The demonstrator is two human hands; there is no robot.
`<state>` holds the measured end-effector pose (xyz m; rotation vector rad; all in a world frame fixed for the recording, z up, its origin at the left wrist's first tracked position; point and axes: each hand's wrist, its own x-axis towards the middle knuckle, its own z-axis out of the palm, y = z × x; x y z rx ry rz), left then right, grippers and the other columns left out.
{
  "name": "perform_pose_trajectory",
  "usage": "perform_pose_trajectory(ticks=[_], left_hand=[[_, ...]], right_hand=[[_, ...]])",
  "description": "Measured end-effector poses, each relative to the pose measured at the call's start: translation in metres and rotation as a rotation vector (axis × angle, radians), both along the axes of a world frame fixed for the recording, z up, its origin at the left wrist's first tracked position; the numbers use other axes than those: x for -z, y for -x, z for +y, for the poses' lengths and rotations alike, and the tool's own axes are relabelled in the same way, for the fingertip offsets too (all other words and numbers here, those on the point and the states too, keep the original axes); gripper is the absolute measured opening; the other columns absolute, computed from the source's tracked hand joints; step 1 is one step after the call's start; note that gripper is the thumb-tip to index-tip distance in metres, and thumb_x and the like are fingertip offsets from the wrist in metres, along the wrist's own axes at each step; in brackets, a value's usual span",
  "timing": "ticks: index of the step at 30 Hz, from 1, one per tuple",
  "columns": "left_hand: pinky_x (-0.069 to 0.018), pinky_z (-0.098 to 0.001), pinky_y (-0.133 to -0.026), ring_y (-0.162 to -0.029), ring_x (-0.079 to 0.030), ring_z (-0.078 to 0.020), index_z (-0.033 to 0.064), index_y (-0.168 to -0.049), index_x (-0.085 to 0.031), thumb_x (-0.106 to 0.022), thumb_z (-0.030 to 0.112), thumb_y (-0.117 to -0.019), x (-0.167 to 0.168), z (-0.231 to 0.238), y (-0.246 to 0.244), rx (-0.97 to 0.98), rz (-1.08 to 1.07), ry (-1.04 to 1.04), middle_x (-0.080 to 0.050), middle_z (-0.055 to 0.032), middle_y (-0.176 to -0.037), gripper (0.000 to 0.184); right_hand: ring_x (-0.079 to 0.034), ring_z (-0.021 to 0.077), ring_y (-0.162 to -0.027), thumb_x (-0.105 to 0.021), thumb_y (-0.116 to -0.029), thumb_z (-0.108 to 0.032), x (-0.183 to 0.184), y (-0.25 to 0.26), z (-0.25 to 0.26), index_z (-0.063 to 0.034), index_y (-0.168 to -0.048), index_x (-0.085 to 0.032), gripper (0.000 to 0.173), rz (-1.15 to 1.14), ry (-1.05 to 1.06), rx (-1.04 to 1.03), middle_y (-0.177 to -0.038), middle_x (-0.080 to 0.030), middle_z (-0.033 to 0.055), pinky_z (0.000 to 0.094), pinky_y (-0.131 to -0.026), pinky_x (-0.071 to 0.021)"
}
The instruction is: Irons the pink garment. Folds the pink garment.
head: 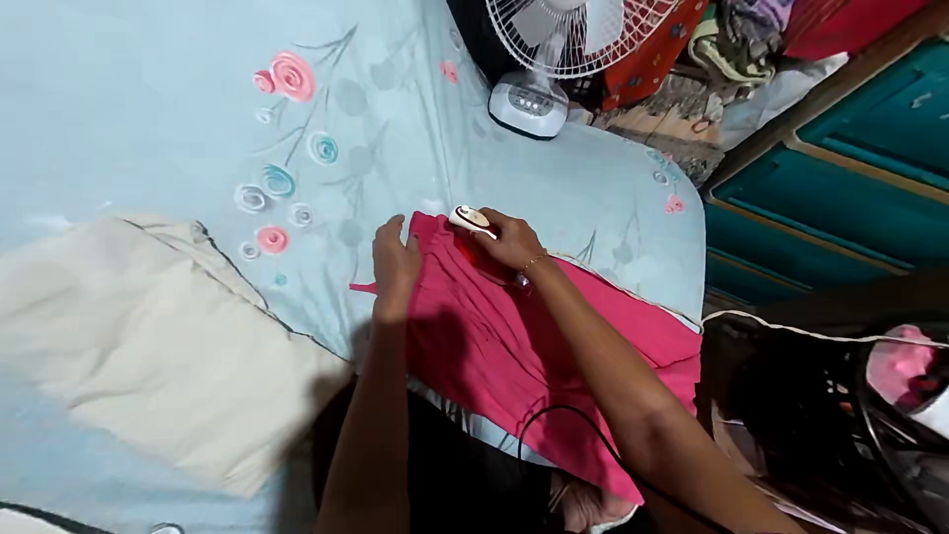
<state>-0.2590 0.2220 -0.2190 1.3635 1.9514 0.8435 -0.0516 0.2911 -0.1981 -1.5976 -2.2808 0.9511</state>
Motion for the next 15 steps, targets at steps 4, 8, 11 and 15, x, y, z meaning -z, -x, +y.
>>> perform_pose_trajectory(ticks=[4, 8, 11, 15], left_hand=[[-0.0460, -0.0596, -0.108, -0.128, -0.057, -0.0440, -0.0031, -0.137, -0.059, -0.058, 0.010, -0.1036, 0.004, -0.030, 0.001, 0.019, 0.031, -0.007, -0.058, -0.0277, -0.138, 0.036], [-0.0457, -0.0588, -0.108, -0.128, -0.057, -0.0425, -0.0021, -0.134, -0.062, -0.058, 0.009, -0.1032, 0.016, -0.044, 0.012, -0.007, 0.019, 0.027, -0.059, -0.0273, -0.137, 0.033], [-0.0442, -0.0605, -0.109, -0.130, -0.056, -0.0432, -0.0024, -0.132, -0.063, -0.058, 0.007, -0.1026, 0.024, -0.045, 0.015, -0.007, 0.008, 0.062, -0.059, -0.0272, -0.137, 0.032], [-0.0458, -0.0594, -0.107, -0.127, -0.058, -0.0427, -0.0022, -0.132, -0.063, -0.059, 0.008, -0.1025, 0.026, -0.040, 0.012, 0.016, 0.026, 0.065, -0.060, -0.0269, -0.135, 0.032]], right_hand=[[-0.070, 0.0403, -0.103, -0.064, -0.1023, -0.033, -0.010, -0.032, -0.027, -0.0130, -0.141, -0.060, 0.044, 0.011, 0.029, -0.025, -0.114, -0.072, 0.0208, 0.0660, -0.088, -0.0528], [-0.068, 0.0360, -0.114, -0.061, -0.1023, -0.036, -0.021, -0.097, -0.074, -0.0123, -0.147, -0.057, 0.051, -0.064, 0.106, 0.068, -0.125, -0.070, 0.0198, 0.0601, -0.101, -0.0502], [-0.070, 0.0350, -0.107, -0.060, -0.1008, -0.036, -0.020, -0.118, -0.094, -0.0056, -0.143, -0.060, 0.052, -0.080, 0.048, 0.112, -0.118, -0.072, 0.0204, 0.0577, -0.097, -0.0525], [-0.069, 0.0399, -0.109, -0.062, -0.1010, -0.032, -0.018, -0.089, -0.077, -0.0048, -0.143, -0.060, 0.050, -0.076, -0.009, 0.066, -0.117, -0.072, 0.0232, 0.0614, -0.097, -0.0510]])
